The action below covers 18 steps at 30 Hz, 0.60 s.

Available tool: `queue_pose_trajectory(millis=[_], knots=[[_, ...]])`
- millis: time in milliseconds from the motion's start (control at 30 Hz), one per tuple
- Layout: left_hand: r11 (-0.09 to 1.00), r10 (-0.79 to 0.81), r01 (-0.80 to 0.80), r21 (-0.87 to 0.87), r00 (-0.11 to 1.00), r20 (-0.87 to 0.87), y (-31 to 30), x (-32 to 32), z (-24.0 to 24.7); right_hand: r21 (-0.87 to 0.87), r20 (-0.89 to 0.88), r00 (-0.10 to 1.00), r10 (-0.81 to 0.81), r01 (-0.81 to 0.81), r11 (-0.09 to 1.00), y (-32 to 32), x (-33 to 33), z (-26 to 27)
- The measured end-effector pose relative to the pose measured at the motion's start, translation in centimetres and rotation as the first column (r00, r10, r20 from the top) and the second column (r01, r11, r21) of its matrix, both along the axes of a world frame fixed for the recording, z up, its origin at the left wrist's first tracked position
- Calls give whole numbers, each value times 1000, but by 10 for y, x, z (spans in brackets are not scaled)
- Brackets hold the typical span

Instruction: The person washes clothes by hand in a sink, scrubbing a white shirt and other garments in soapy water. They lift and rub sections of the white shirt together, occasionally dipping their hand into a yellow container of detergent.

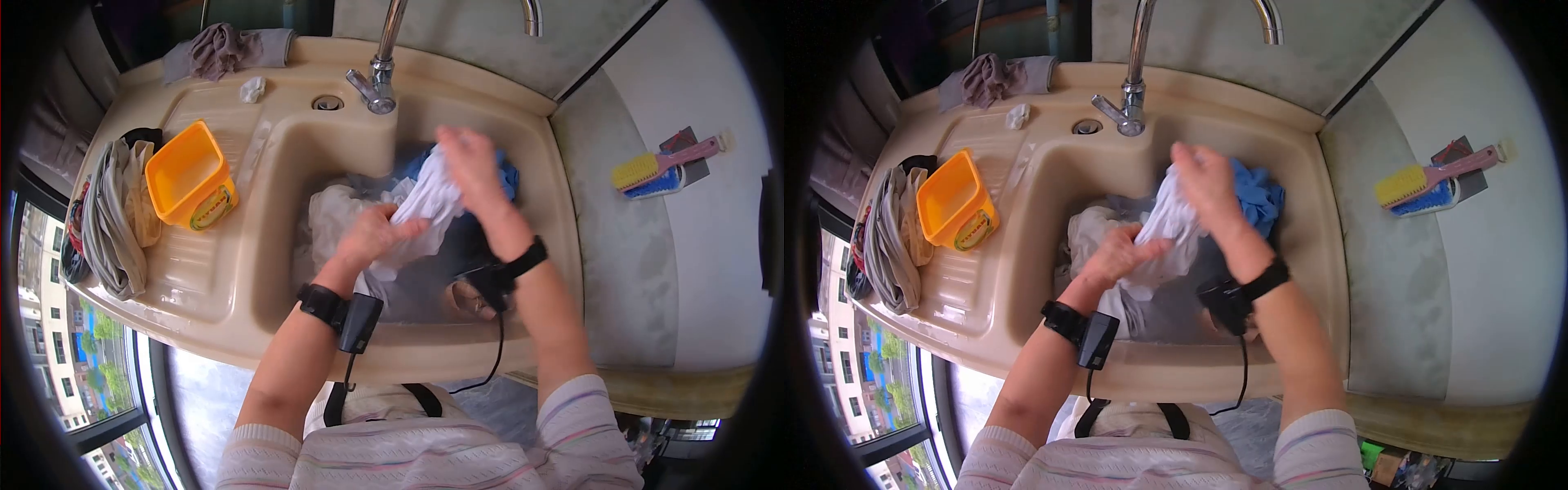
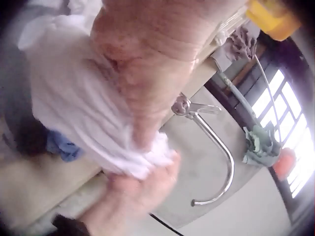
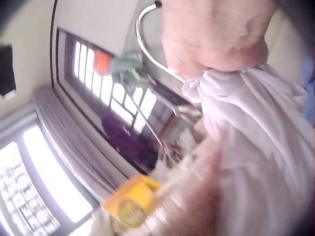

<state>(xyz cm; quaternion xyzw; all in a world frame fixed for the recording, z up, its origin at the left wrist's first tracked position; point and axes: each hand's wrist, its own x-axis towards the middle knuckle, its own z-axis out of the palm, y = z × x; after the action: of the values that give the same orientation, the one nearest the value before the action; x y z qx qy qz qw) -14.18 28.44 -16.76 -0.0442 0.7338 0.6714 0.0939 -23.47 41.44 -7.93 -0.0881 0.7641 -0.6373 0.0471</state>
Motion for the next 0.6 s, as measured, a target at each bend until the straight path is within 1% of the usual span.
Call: queue_pose_trajectory(millis=[33,67,100,133,167,200,233,267,300,333,367,400,433,467,500,533,567,600], knots=[[981,-26,26,-193,1000,1,0,1,-1,-99,-41,999,-21,17,995,8,-5,14],[981,-28,27,-192,1000,-3,-3,-1,-1,-152,-91,996,-8,-5,988,18,-8,30],[972,3,6,-233,999,40,-6,-4,1,-171,-156,987,-43,16,985,26,-12,39],[961,35,-11,-276,996,82,-9,-4,3,-170,-157,986,-49,22,985,35,-16,38],[995,77,-74,-62,996,51,-12,-2,6,-103,-193,979,-64,45,994,45,-20,33],[996,73,-70,-61,996,47,-14,-3,8,-36,-231,970,-73,67,997,57,-26,24],[974,159,-162,156,987,33,-15,-5,9,80,-92,995,-22,30,996,67,-26,15],[898,248,-244,365,968,36,-18,-7,11,108,69,996,50,-57,992,74,-18,0],[858,279,-261,443,960,25,-23,-6,17,119,-31,964,266,-261,958,83,-14,-34],[857,285,-267,441,958,26,-25,-7,18,353,89,905,416,-420,836,74,5,-31],[815,310,-300,497,949,64,-26,-7,17,482,324,801,504,-598,640,69,23,-25],[769,328,-329,548,939,104,-27,-8,16,456,354,727,588,-683,570,60,33,-28],[773,325,-331,542,939,110,-28,-8,13,352,324,736,595,-677,646,56,33,-38],[702,348,-362,614,926,148,-29,-9,9,242,294,748,595,-660,711,55,30,-48],[622,366,-389,679,912,187,-28,-10,6,237,297,752,589,-655,718,53,22,-53],[624,360,-386,679,914,188,-25,-12,-1,149,348,812,469,-541,828,51,10,-53],[610,360,-424,669,901,242,-22,-15,-8,71,407,846,345,-406,911,48,2,-54],[596,362,-463,656,884,295,-19,-16,-12,73,406,847,344,-405,911,41,0,-57]])
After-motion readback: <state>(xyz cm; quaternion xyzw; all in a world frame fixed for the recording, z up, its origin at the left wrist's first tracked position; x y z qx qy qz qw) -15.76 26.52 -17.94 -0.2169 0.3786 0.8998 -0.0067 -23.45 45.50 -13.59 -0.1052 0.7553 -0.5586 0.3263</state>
